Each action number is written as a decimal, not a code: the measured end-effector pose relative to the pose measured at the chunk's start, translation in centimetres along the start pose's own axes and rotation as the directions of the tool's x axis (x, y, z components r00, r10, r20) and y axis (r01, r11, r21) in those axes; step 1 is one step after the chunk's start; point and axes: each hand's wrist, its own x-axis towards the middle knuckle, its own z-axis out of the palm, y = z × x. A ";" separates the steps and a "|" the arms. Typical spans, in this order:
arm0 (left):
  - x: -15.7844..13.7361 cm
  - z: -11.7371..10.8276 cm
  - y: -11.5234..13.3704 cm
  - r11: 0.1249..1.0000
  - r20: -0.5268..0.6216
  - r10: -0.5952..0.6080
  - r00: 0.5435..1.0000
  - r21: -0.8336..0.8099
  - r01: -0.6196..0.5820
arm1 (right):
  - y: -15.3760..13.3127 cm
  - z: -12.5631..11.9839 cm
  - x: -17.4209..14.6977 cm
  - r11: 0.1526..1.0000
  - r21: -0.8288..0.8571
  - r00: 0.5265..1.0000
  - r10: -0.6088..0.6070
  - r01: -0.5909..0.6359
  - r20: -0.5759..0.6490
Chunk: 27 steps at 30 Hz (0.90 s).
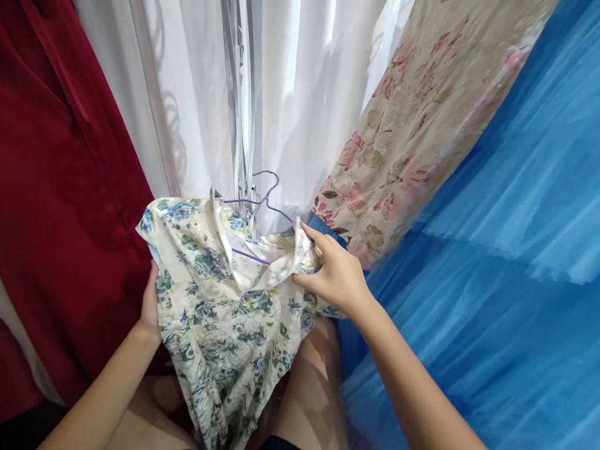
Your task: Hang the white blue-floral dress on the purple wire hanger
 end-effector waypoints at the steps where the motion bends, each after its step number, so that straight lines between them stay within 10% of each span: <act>1: -0.6 -0.9 -0.8 0.999 -0.046 0.006 0.999 -0.032 -0.007 | -0.1 -0.2 0.8 1.000 -0.010 0.999 -0.025 0.025 0.020; 10: -6.5 -3.1 -8.3 0.989 -0.194 -0.144 0.970 -0.011 0.145 | 0.2 -0.4 -1.6 0.975 0.021 0.974 -0.222 0.222 0.045; 15: -7.9 -3.1 -10.6 0.996 -0.265 -0.046 0.963 0.063 0.065 | -4.3 5.3 -9.7 0.892 0.444 0.920 0.243 -0.087 -0.308; 20: -8.8 -2.9 -10.6 0.981 -0.267 0.011 0.964 0.188 0.041 | -8.4 12.5 -13.8 0.641 0.631 0.898 0.269 -0.437 0.349; 27: -10.0 -1.7 -9.6 0.934 -0.384 0.226 0.895 0.348 -0.087 | -9.1 14.8 -12.7 0.416 0.735 0.844 0.278 -0.536 0.458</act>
